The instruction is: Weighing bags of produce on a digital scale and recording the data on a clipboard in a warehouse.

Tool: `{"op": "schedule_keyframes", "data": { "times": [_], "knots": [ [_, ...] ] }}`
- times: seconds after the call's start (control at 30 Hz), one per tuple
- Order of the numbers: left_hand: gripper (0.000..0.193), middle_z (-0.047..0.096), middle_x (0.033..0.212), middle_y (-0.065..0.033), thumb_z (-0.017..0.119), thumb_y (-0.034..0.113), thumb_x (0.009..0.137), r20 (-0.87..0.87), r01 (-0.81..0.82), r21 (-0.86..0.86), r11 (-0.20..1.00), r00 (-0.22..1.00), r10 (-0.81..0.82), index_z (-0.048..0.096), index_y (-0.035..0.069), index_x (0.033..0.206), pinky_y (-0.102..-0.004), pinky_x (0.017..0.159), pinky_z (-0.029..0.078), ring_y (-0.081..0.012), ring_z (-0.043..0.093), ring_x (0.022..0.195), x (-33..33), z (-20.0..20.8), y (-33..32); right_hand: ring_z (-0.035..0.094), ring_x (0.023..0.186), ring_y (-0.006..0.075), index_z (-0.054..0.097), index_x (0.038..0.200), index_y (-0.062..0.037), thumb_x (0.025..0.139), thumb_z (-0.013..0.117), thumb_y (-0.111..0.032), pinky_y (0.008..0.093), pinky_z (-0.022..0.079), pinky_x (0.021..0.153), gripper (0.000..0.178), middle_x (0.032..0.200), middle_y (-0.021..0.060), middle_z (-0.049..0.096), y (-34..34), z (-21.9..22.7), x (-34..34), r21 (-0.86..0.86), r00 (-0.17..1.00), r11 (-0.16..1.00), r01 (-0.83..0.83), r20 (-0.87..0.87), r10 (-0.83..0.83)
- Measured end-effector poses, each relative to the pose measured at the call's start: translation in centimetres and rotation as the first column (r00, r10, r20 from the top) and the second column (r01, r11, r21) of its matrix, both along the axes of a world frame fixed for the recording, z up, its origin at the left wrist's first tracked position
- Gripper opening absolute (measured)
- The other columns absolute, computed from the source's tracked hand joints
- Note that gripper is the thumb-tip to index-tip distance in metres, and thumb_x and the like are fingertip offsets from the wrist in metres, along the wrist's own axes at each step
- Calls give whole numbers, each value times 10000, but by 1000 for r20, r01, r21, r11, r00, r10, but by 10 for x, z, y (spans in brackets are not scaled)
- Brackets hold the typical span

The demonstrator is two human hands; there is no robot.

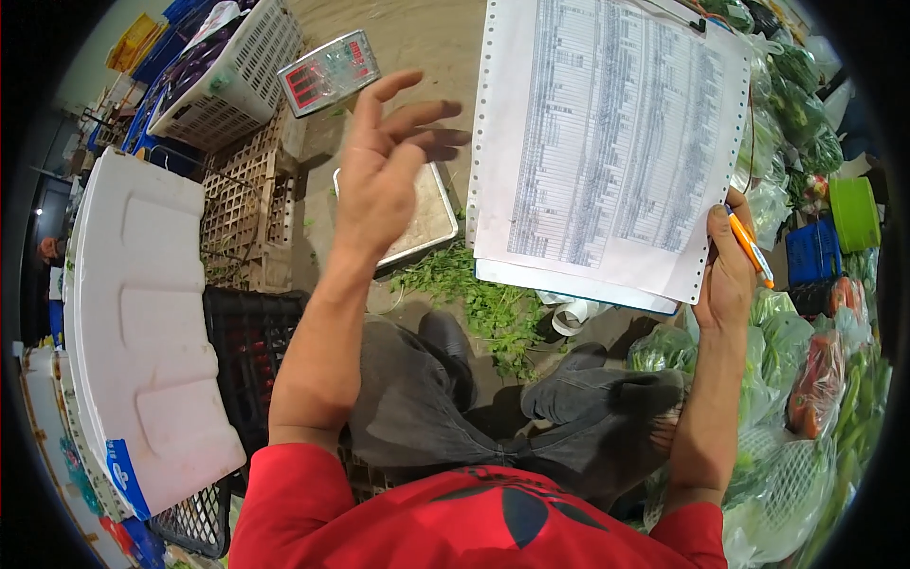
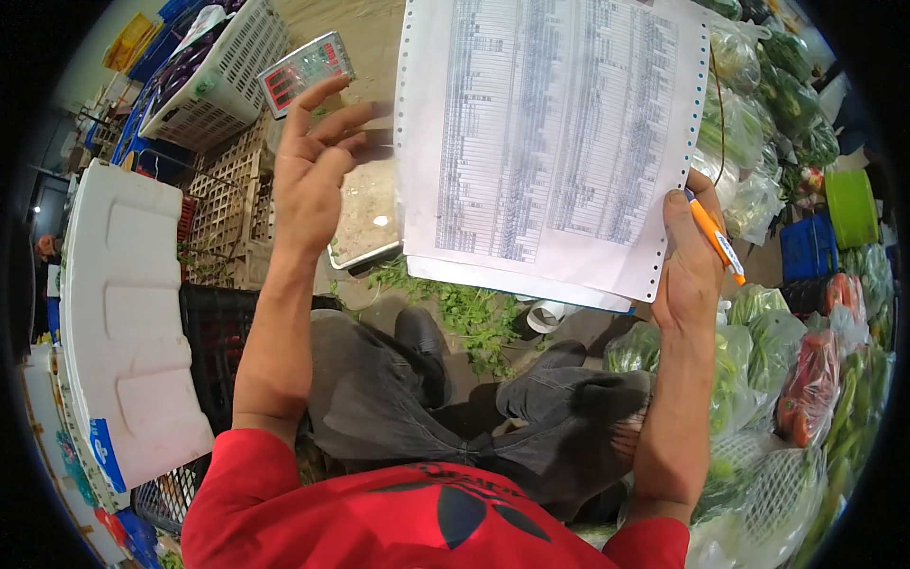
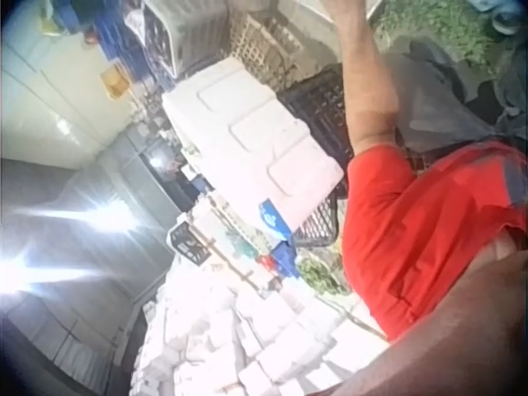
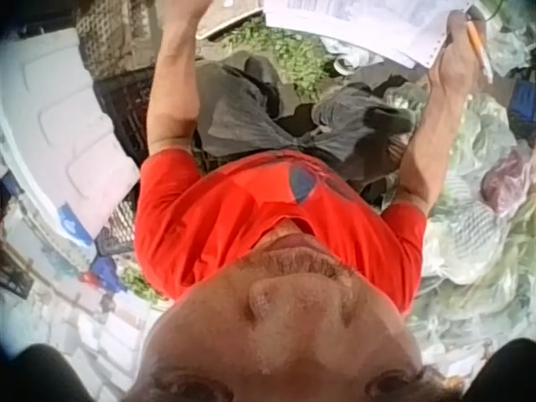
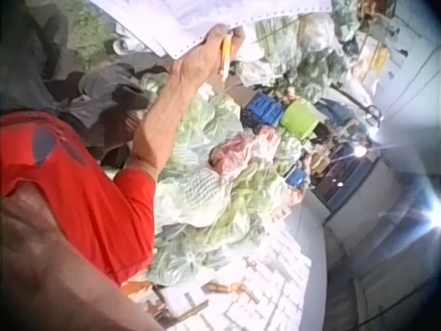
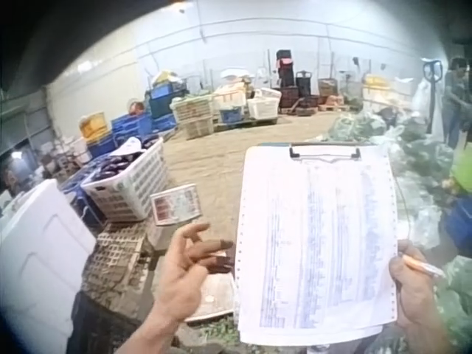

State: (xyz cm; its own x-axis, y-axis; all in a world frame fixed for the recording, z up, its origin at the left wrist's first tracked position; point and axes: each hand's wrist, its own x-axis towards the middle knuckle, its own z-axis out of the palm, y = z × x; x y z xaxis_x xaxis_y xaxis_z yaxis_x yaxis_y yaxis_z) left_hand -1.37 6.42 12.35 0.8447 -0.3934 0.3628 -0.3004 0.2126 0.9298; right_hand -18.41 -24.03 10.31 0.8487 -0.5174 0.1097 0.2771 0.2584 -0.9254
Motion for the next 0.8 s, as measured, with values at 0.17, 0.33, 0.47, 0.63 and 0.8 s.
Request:
{"op": "schedule_keyframes", "data": {
  "times": [0.17, 0.33, 0.47, 0.63, 0.8],
  "knots": [
    [460, 710, 1018, -140, 587, 159, 1008, -205, 97, 59, 994, 975, -83, 424, 15, 1414, -307, 814, 549, -182, 686, 922, 10, -14, -6, 656, 1027, 187, 512, 1268, 7, 1017, 570, -109, 329, 556, 921, 283, 1158, 115, 653, -6, 3, 1, 33, 999, 999, 41, 2, -41],
    [1028, 585, 1285, -183, 775, 75, 753, 306, 19, 454, 891, 936, -176, 160, 57, 1576, -360, 993, 460, -239, 607, 1107, -12, -24, -23, 631, 970, 152, 543, 1223, 7, 1004, 606, -131, 296, 535, 887, 266, 1092, 91, 660, 6, -1, 3, -10, 997, 997, 73, -25, -73],
    [710, 622, 1172, -182, 530, -27, 877, -79, 124, 169, 978, 991, -112, 261, 46, 1529, -317, 838, 533, -193, 642, 947, 0, -10, -9, 660, 972, 158, 517, 1247, 5, 990, 650, -170, 293, 565, 877, 339, 1115, 110, 669, 1, -4, -2, -40, 999, 999, 13, 41, -11],
    [670, 624, 1219, -159, 669, 260, 976, -318, 178, -146, 973, 923, -217, 311, 46, 1500, -330, 858, 545, -189, 665, 966, 6, -18, 2, 636, 971, 143, 537, 1229, 6, 979, 673, -210, 289, 535, 880, 358, 1093, 88, 664, 10, 5, 0, -27, 999, 1000, 6, 45, -5],
    [840, 596, 1309, -83, 763, 384, 895, -370, 300, -215, 929, 856, -362, 311, 46, 1517, -313, 933, 503, -152, 604, 1117, -4, -20, -11, 624, 955, 135, 552, 1209, 7, 968, 693, -226, 287, 522, 876, 363, 1080, 68, 658, 20, 9, 1, 8, 999, 1000, -28, 34, 28]
  ]
}}
